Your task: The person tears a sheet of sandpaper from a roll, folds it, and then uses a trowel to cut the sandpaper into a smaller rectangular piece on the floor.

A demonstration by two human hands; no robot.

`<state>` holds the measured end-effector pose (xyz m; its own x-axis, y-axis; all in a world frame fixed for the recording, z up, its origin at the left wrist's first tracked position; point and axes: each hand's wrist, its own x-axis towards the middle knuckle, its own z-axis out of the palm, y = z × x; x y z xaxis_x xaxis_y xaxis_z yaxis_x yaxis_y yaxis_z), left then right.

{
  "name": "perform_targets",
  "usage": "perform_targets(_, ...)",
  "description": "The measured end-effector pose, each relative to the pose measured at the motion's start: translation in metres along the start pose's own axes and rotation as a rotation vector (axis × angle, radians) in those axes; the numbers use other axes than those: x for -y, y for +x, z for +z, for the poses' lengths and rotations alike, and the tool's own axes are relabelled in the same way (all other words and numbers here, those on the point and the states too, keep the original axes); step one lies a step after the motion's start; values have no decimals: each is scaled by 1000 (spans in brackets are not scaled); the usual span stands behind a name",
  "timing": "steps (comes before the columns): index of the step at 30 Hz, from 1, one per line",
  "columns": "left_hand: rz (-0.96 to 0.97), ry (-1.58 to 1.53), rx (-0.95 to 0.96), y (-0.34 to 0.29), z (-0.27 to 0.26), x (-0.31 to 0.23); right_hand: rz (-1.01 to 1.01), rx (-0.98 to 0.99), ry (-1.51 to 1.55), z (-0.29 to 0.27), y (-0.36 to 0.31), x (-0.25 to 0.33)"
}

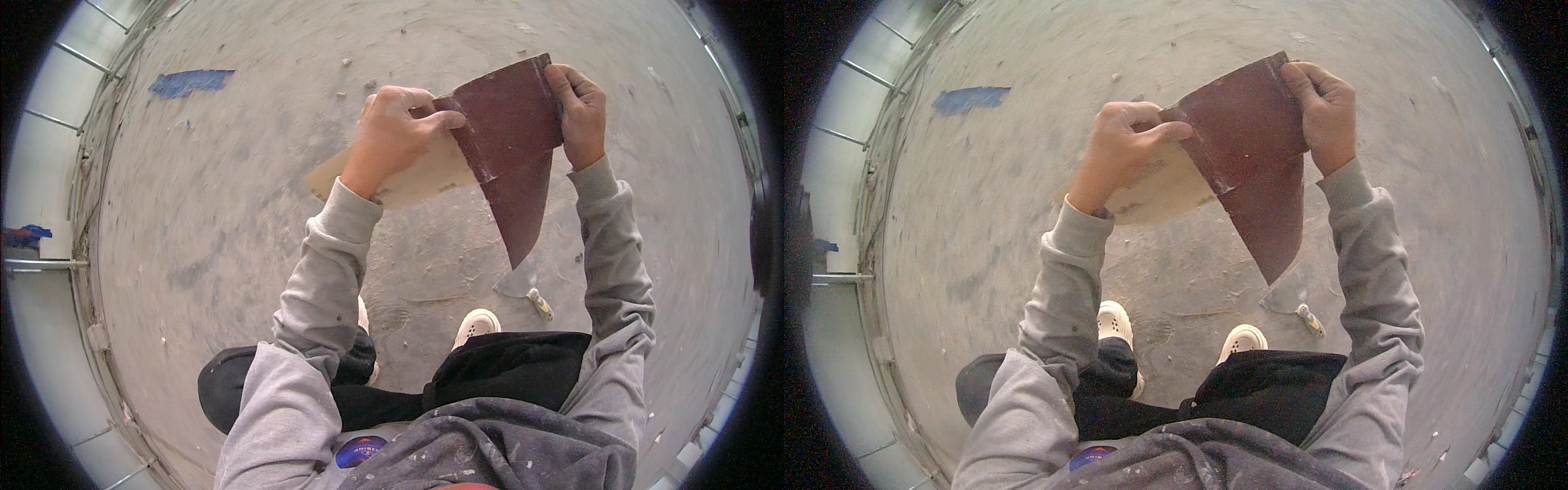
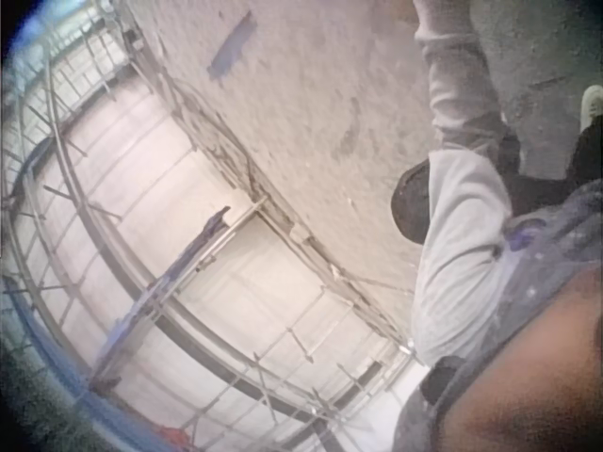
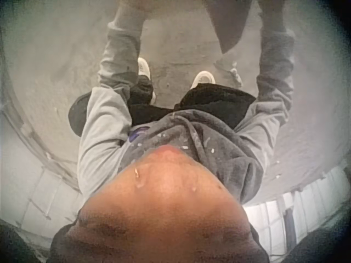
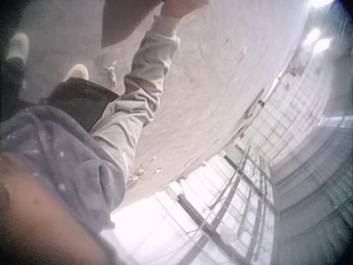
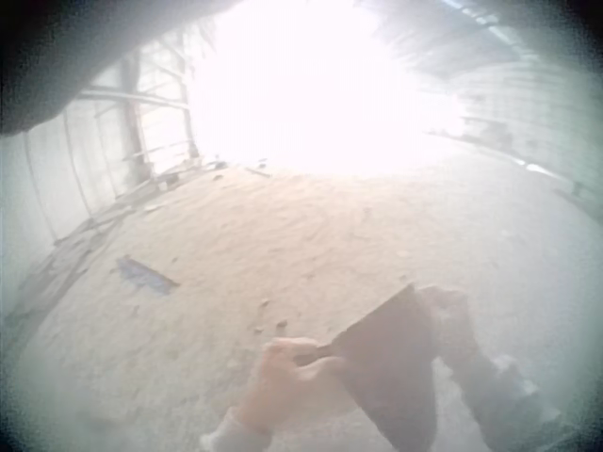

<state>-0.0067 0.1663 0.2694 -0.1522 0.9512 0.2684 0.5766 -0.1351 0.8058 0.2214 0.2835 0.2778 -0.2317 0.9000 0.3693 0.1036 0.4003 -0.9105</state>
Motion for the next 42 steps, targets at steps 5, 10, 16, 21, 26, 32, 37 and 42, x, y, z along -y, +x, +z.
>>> perform_targets(5,72,-137,-6,-1,3,13,-48,12,-66,5,-4,3)
perform_targets(10,54,-103,18,-1,1,14,-105,-6,-99,6,-3,4)
perform_targets(16,-1,-10,14,0,2,10,-58,11,-107,3,-3,4)
perform_targets(21,69,-43,36,0,5,14,-58,13,-103,-3,1,-6)
perform_targets(26,128,-188,50,-2,7,13,-58,30,-86,-3,2,-5)
perform_targets(32,84,-188,83,-4,7,10,-78,27,-112,-1,1,1)
perform_targets(37,112,-179,82,-4,8,9,-111,30,-93,-3,2,-2)
perform_targets(42,128,-122,116,-3,9,11,-86,26,-161,-4,2,-1)
